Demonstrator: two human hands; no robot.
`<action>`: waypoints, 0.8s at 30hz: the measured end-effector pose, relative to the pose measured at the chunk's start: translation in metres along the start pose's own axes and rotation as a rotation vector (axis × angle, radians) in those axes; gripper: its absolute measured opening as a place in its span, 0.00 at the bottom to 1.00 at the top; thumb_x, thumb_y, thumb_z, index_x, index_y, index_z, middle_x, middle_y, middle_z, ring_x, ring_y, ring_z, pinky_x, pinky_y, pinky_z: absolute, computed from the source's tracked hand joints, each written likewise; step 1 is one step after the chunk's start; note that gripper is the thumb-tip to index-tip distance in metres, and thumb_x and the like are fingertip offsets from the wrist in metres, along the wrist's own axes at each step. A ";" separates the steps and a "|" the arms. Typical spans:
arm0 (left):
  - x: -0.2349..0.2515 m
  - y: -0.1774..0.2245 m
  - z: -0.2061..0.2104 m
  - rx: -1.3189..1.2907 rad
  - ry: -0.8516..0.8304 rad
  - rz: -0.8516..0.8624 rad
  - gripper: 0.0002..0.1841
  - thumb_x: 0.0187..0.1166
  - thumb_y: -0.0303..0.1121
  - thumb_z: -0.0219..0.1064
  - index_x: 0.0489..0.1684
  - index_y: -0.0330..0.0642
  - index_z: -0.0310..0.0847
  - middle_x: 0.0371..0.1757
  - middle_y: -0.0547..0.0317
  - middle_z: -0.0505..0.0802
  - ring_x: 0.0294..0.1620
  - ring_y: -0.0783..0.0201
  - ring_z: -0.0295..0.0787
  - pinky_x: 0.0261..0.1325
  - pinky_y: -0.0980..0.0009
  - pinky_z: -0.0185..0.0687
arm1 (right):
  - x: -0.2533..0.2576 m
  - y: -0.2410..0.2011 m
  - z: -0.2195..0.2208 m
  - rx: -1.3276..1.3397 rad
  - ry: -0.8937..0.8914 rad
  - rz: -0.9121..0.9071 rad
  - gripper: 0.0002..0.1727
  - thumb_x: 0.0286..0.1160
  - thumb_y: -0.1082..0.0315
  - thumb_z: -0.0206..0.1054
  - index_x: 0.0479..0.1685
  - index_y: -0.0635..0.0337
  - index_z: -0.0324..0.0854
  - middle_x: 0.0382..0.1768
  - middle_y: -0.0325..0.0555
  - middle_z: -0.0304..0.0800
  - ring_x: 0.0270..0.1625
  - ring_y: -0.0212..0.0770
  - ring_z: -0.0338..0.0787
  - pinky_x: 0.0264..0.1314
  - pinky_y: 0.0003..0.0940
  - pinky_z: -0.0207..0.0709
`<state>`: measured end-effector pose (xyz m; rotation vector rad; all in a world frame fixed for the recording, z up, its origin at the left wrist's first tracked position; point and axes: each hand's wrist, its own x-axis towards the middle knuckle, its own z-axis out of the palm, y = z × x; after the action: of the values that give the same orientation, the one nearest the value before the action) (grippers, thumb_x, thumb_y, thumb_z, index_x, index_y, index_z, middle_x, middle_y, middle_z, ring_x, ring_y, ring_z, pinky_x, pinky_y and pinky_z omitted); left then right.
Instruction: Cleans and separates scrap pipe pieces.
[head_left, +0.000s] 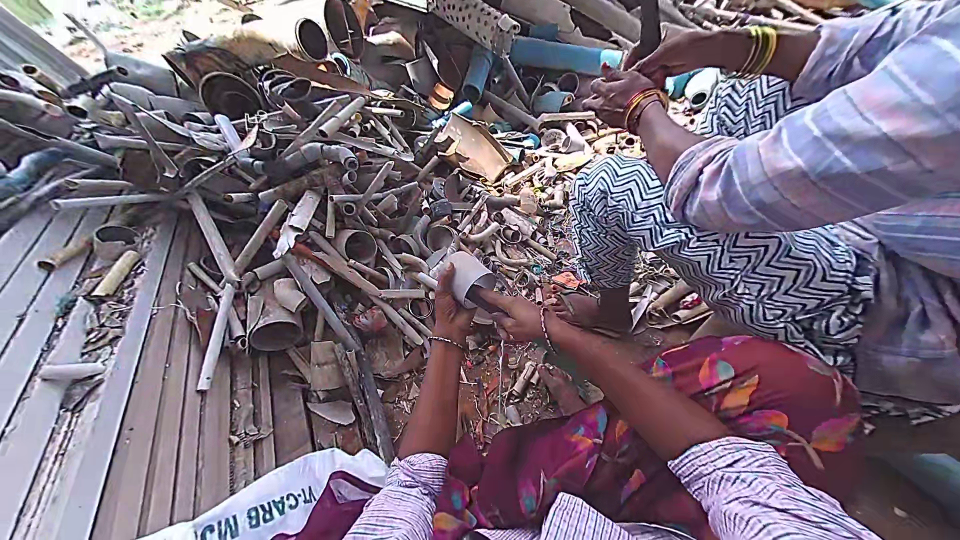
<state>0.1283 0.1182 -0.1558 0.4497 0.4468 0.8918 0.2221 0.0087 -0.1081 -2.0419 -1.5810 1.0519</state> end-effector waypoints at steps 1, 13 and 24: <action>0.000 0.003 0.000 0.016 -0.009 0.017 0.09 0.89 0.38 0.55 0.58 0.49 0.76 0.48 0.58 0.90 0.49 0.64 0.91 0.52 0.62 0.90 | -0.003 -0.005 -0.003 -0.080 0.055 0.057 0.36 0.89 0.74 0.52 0.97 0.50 0.48 0.49 0.67 0.88 0.47 0.60 0.89 0.55 0.53 0.79; 0.007 -0.006 -0.005 -0.110 0.006 0.014 0.13 0.87 0.43 0.56 0.59 0.46 0.76 0.49 0.51 0.90 0.50 0.56 0.91 0.51 0.55 0.90 | -0.011 -0.022 -0.004 -0.353 0.111 0.230 0.42 0.87 0.79 0.50 0.98 0.40 0.42 0.60 0.72 0.86 0.64 0.72 0.86 0.65 0.64 0.74; -0.007 -0.008 0.017 0.094 0.047 0.003 0.10 0.91 0.32 0.46 0.57 0.42 0.71 0.40 0.56 0.88 0.40 0.64 0.89 0.48 0.66 0.88 | -0.009 -0.021 -0.009 -0.226 0.095 0.237 0.31 0.89 0.74 0.50 0.92 0.59 0.56 0.65 0.72 0.84 0.67 0.68 0.86 0.71 0.61 0.74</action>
<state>0.1390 0.1052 -0.1455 0.5162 0.5331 0.8880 0.2136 0.0079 -0.0855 -2.4409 -1.4960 0.8696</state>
